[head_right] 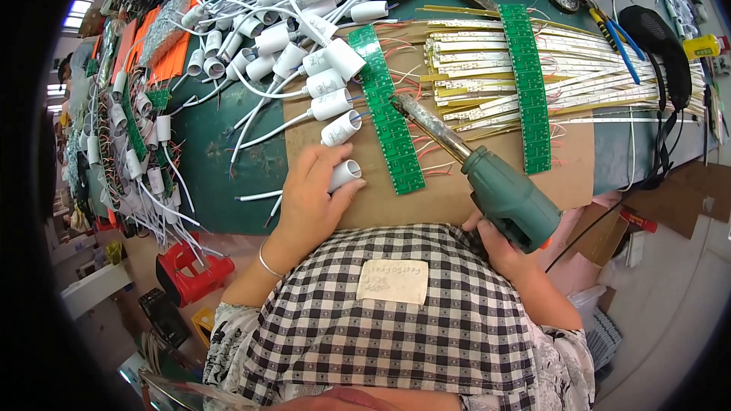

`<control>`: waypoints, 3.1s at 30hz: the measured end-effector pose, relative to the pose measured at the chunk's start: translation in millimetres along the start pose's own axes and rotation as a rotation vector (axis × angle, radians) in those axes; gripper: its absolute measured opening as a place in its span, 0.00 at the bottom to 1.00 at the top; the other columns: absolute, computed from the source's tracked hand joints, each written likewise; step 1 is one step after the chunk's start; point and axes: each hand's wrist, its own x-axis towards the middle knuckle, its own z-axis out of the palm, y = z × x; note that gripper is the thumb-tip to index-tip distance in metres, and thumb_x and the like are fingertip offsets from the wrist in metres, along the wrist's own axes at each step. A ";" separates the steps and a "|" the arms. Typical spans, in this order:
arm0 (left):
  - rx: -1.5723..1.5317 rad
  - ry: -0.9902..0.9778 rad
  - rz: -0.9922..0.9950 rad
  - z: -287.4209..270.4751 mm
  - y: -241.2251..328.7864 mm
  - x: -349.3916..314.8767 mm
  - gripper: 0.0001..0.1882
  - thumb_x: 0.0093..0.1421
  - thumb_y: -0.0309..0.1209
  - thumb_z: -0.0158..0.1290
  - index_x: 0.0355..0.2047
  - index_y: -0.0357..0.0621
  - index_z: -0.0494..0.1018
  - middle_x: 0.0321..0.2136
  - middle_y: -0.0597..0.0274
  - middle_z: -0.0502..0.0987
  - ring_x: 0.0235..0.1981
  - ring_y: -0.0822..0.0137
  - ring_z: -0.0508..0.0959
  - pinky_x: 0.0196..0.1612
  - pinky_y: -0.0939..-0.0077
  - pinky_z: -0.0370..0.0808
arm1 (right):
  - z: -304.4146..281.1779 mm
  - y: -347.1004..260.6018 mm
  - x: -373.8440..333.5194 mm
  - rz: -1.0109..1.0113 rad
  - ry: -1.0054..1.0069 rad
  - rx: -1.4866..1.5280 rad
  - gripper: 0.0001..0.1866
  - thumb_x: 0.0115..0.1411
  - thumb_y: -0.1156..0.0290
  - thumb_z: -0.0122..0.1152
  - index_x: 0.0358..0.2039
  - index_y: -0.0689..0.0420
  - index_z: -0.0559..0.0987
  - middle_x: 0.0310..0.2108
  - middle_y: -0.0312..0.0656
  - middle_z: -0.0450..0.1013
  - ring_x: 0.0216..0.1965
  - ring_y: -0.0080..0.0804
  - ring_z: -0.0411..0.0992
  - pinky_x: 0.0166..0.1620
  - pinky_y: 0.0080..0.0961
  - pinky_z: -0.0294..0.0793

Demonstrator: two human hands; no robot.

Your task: The person solders wiring and bulb housings onto green circuit boards with a soldering iron and solder wire.

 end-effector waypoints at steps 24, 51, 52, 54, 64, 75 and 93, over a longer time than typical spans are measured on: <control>0.293 0.190 -0.008 19.0 10.9 39.7 0.04 0.43 0.27 0.55 0.19 0.47 0.70 0.52 0.61 0.65 0.57 0.48 0.56 0.53 0.49 0.48 | -16.4 -1.8 -12.7 0.032 -0.089 -0.259 0.13 0.49 0.80 0.59 0.37 0.63 0.75 0.30 0.43 0.74 0.30 0.35 0.74 0.35 0.27 0.73; 0.308 0.131 0.028 20.5 10.8 52.4 0.04 0.43 0.27 0.55 0.18 0.45 0.70 0.50 0.65 0.65 0.56 0.53 0.57 0.52 0.48 0.50 | -13.9 -4.0 -5.1 -0.090 -0.150 -0.571 0.15 0.43 0.81 0.62 0.35 0.59 0.77 0.34 0.43 0.74 0.35 0.41 0.73 0.39 0.30 0.72; 0.308 0.124 0.028 19.6 11.1 52.6 0.04 0.43 0.27 0.55 0.18 0.45 0.70 0.50 0.66 0.65 0.56 0.53 0.57 0.52 0.48 0.50 | -14.4 -3.3 -5.7 -0.079 -0.153 -0.555 0.15 0.43 0.81 0.62 0.35 0.58 0.77 0.34 0.43 0.74 0.35 0.41 0.73 0.39 0.29 0.72; 0.307 0.116 0.027 19.3 10.6 52.7 0.05 0.43 0.27 0.55 0.18 0.45 0.70 0.51 0.66 0.65 0.56 0.53 0.57 0.52 0.48 0.50 | -12.2 -4.3 -4.2 -0.096 -0.153 -0.582 0.15 0.43 0.81 0.62 0.35 0.59 0.77 0.34 0.43 0.74 0.35 0.40 0.73 0.39 0.29 0.72; 0.287 0.106 0.017 19.5 9.7 52.1 0.05 0.42 0.27 0.55 0.18 0.45 0.70 0.51 0.65 0.64 0.56 0.52 0.56 0.52 0.48 0.50 | -14.2 -9.1 -1.9 -0.176 -0.236 -0.667 0.18 0.46 0.81 0.61 0.41 0.62 0.73 0.36 0.42 0.74 0.36 0.34 0.74 0.41 0.25 0.72; 0.311 0.138 0.016 24.6 9.7 51.3 0.04 0.42 0.26 0.54 0.18 0.44 0.69 0.51 0.64 0.64 0.55 0.52 0.57 0.51 0.48 0.51 | -19.6 1.8 -7.2 -0.075 -0.292 -0.434 0.22 0.52 0.83 0.55 0.49 0.67 0.66 0.42 0.46 0.72 0.40 0.31 0.73 0.43 0.24 0.73; 0.295 0.137 0.014 24.2 8.5 51.1 0.04 0.41 0.26 0.54 0.19 0.43 0.70 0.51 0.64 0.64 0.55 0.53 0.56 0.51 0.48 0.52 | -9.7 -4.4 -2.3 -0.161 -0.209 -0.769 0.18 0.44 0.77 0.62 0.39 0.56 0.76 0.36 0.37 0.74 0.38 0.33 0.73 0.44 0.24 0.71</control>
